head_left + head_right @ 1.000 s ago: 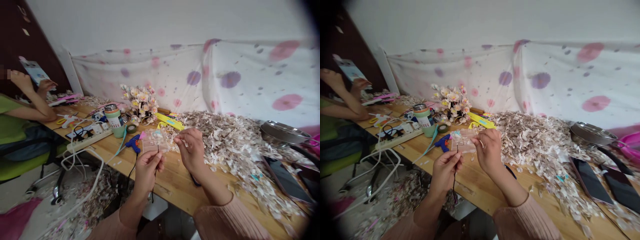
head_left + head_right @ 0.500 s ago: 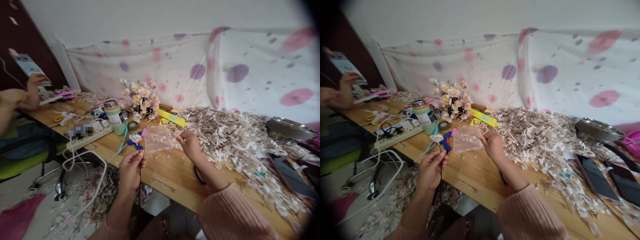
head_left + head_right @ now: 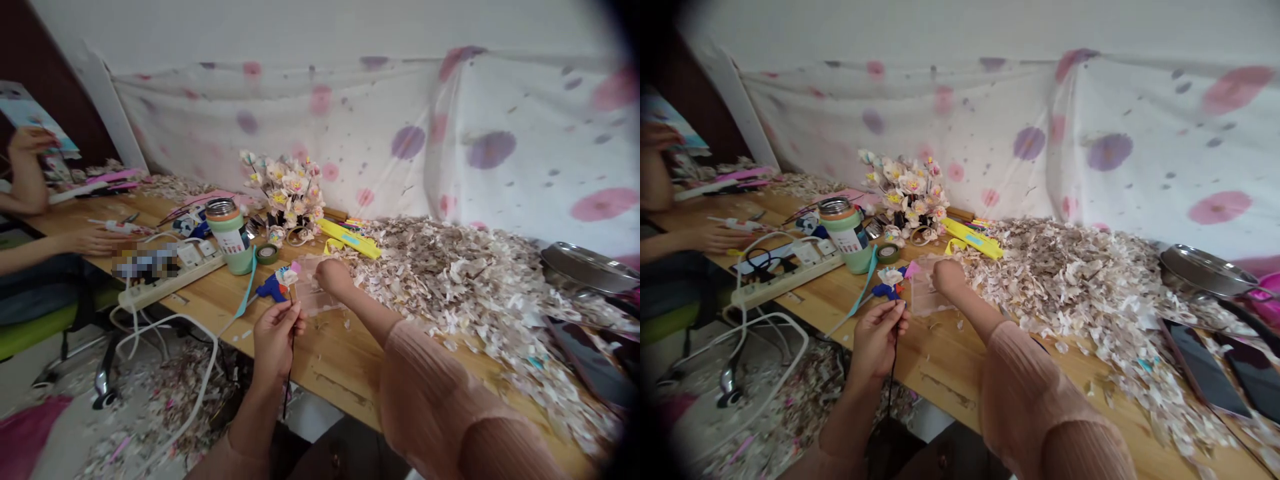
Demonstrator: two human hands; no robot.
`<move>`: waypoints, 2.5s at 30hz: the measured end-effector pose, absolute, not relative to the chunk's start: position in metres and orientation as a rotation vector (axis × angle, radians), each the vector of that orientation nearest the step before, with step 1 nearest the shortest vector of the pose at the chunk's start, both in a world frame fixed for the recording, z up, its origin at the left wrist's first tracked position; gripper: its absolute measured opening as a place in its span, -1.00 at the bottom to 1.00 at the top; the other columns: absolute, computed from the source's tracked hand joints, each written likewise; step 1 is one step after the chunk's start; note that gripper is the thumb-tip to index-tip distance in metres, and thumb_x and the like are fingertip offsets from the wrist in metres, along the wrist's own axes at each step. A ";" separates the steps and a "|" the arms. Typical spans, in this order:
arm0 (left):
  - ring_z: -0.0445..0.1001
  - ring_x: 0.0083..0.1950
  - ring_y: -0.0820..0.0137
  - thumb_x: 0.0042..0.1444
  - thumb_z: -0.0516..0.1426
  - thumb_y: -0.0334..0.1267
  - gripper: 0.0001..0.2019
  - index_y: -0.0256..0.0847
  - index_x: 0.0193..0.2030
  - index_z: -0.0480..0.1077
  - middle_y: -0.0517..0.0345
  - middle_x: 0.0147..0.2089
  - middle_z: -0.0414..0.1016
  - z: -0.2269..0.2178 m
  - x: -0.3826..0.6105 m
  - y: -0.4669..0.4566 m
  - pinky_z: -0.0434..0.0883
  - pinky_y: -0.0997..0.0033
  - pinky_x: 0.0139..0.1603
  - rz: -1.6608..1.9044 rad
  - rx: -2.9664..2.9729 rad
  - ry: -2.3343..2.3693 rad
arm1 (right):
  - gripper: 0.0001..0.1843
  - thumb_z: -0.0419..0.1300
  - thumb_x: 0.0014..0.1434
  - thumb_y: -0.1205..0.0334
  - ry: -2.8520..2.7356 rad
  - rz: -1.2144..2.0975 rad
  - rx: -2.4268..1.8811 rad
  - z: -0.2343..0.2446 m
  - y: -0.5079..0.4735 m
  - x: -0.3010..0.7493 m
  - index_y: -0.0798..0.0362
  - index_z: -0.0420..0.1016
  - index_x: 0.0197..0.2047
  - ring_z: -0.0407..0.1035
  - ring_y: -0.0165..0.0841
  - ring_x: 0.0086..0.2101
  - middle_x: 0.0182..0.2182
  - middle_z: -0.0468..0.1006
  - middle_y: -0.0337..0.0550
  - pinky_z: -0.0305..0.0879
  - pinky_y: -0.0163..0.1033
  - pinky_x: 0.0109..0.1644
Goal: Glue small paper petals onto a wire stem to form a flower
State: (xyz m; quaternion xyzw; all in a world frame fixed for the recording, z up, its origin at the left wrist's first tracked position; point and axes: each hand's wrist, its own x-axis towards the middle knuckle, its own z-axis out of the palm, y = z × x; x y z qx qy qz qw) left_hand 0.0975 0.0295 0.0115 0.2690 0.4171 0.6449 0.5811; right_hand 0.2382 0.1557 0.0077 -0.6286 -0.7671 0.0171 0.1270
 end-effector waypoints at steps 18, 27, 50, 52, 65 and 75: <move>0.33 -0.60 0.52 -0.29 0.36 -0.14 -0.61 -0.36 -0.35 0.43 0.10 -0.53 0.44 0.018 0.099 0.024 0.23 0.61 -0.62 1.491 0.698 1.003 | -0.81 0.06 0.17 0.30 -2.063 0.235 -1.589 0.031 0.138 0.250 0.13 0.50 -0.25 0.42 -0.30 -0.27 -0.31 0.57 0.00 0.23 -0.28 -0.21; 0.34 -0.58 0.53 -0.21 0.34 -0.16 -0.65 -0.35 -0.33 0.42 0.09 -0.50 0.45 0.018 0.129 0.021 0.24 0.61 -0.60 1.430 0.765 0.917 | -0.92 0.16 -0.01 0.33 -1.874 0.620 -1.475 0.039 0.107 0.302 0.13 0.44 -0.49 0.30 -0.41 -0.52 -0.58 0.46 -0.21 0.18 -0.32 -0.40; 0.28 -0.60 0.57 -0.16 0.32 -0.21 -0.71 -0.32 -0.33 0.40 0.15 -0.50 0.41 0.022 0.193 0.029 0.17 0.61 -0.62 1.414 0.958 0.854 | -0.71 0.39 -0.20 0.10 -1.234 1.616 -0.907 0.040 0.035 0.332 0.10 0.48 -0.46 0.28 -0.46 -0.46 -0.53 0.45 -0.29 0.19 -0.33 -0.25; 0.28 -0.60 0.57 -0.17 0.32 -0.20 -0.70 -0.32 -0.33 0.40 0.17 -0.49 0.39 0.021 0.194 0.030 0.18 0.61 -0.62 1.419 0.951 0.864 | -0.70 0.39 -0.21 0.09 -1.242 1.574 -0.967 0.037 0.038 0.334 0.10 0.47 -0.47 0.25 -0.47 -0.49 -0.55 0.43 -0.31 0.17 -0.34 -0.30; 0.22 -0.64 0.61 -0.16 0.31 -0.16 -0.66 -0.33 -0.29 0.38 0.06 -0.40 0.47 0.013 0.194 0.030 0.06 0.62 -0.67 1.354 0.918 0.888 | -0.76 0.28 -0.06 0.08 -1.229 1.034 -1.044 0.057 0.031 0.333 0.06 0.38 -0.41 0.27 -0.43 -0.46 -0.52 0.41 -0.28 0.18 -0.30 -0.32; 0.17 -0.66 0.64 -0.09 0.27 -0.21 -0.72 -0.34 -0.28 0.39 0.05 -0.44 0.47 0.020 0.193 0.016 -0.04 0.63 -0.69 1.254 0.911 0.763 | -0.78 0.32 -0.07 0.13 -1.233 0.994 -0.984 0.053 0.024 0.315 0.06 0.42 -0.40 0.31 -0.43 -0.49 -0.50 0.44 -0.25 0.24 -0.29 -0.36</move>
